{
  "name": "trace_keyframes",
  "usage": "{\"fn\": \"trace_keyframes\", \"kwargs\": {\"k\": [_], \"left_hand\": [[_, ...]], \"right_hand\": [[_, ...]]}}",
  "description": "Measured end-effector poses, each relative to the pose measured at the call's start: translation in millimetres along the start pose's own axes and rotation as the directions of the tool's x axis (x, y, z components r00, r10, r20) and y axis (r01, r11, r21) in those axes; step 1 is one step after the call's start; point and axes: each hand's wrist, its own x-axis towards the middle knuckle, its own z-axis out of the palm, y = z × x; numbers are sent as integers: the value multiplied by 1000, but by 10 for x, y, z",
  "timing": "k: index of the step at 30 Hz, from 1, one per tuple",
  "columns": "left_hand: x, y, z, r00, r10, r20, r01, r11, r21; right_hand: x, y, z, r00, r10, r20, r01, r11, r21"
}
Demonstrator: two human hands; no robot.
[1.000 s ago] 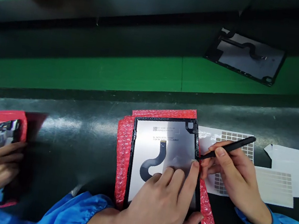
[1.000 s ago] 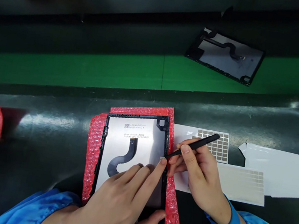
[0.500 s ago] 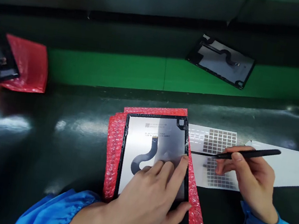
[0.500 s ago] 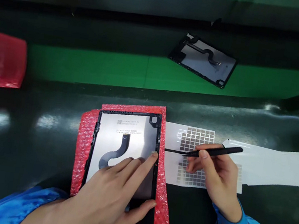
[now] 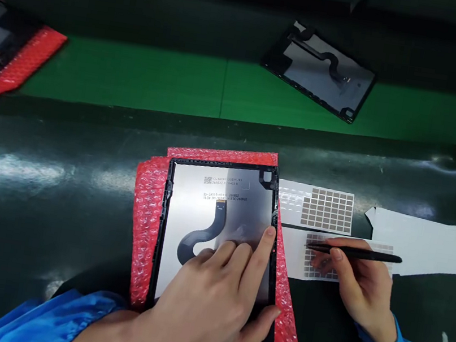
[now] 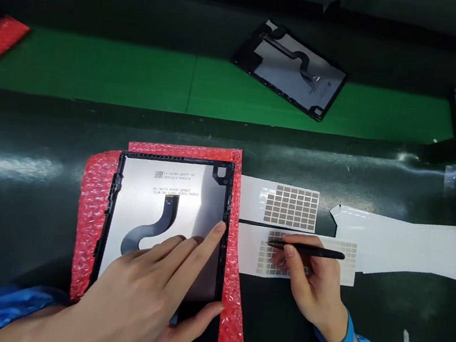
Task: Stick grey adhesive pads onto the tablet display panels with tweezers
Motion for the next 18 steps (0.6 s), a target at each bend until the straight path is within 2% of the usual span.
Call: {"fn": "trace_keyframes", "kwargs": {"k": [6,18], "left_hand": [[-12,7,13,1000,-10,-3,10,1000,-11],[-33,22,13,1000,-2,29,3,1000,-13]], "right_hand": [[9,-31,57,999,18,27,-19,999,31],[-6,-43,18,995,103,14,-103,995,-8]]}}
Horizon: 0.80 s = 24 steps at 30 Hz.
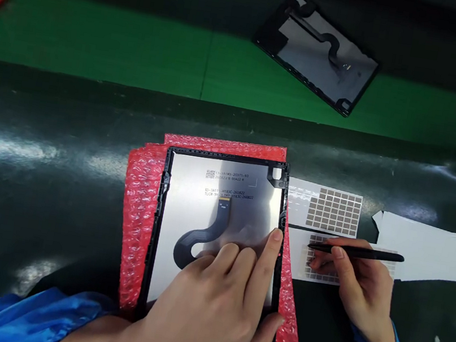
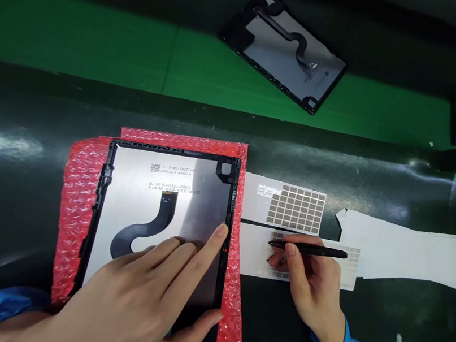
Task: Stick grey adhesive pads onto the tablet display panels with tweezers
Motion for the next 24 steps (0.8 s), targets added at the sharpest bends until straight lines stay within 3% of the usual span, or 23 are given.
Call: {"fn": "trace_keyframes", "kwargs": {"k": [4,10,16,19,24], "left_hand": [[14,-4,-8,1000,3,11,-3,1000,0],[16,13,-13,998,44,43,-46,997,63],[-184,17,-88,994,99,-46,-99,995,-11],[-359,-10,-102,992,102,-77,-101,995,24],[-572,-35,-31,994,-109,7,109,993,-54]], "right_hand": [[19,-5,8,999,43,-1,-43,999,31],[90,-44,3,988,151,-44,-135,957,256],[113,-557,3,995,47,-91,-19,956,293],[93,-899,207,998,-58,-24,62,975,215],[142,-1215,901,987,-114,112,103,990,98]]}}
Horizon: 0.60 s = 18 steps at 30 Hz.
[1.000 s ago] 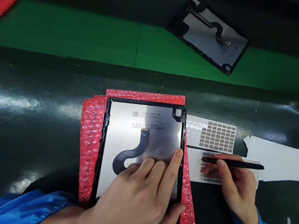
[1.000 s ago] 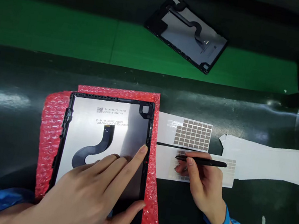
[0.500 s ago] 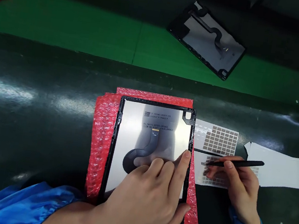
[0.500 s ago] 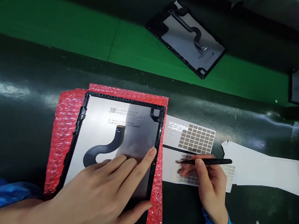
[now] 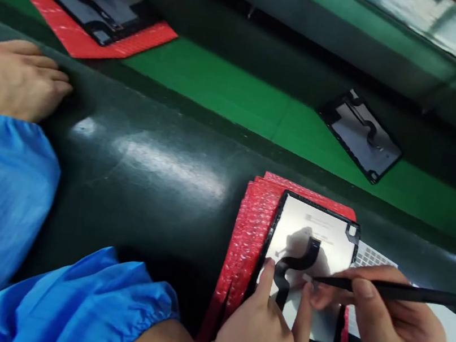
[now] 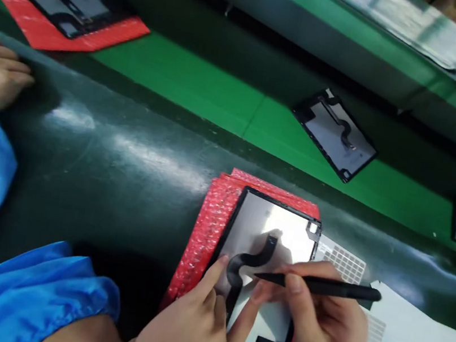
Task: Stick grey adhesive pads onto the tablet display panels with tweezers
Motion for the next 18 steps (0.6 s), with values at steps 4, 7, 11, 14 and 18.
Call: {"fn": "trace_keyframes", "kwargs": {"k": [4,7,11,14,18], "left_hand": [[-9,49,80,983,-177,48,180,980,-87],[21,66,156,978,-207,33,210,968,-135],[6,-17,256,978,-209,17,207,951,-230],[-15,-80,307,988,-157,-9,150,960,-238],[16,-72,360,996,-25,-83,12,988,-152]], "right_hand": [[170,28,397,998,1,61,0,1000,-19],[275,76,455,997,58,49,-56,998,-32],[348,88,436,994,98,46,-95,993,-66],[363,70,452,991,107,78,-102,993,-65],[367,62,473,994,89,71,-83,993,-80]]}}
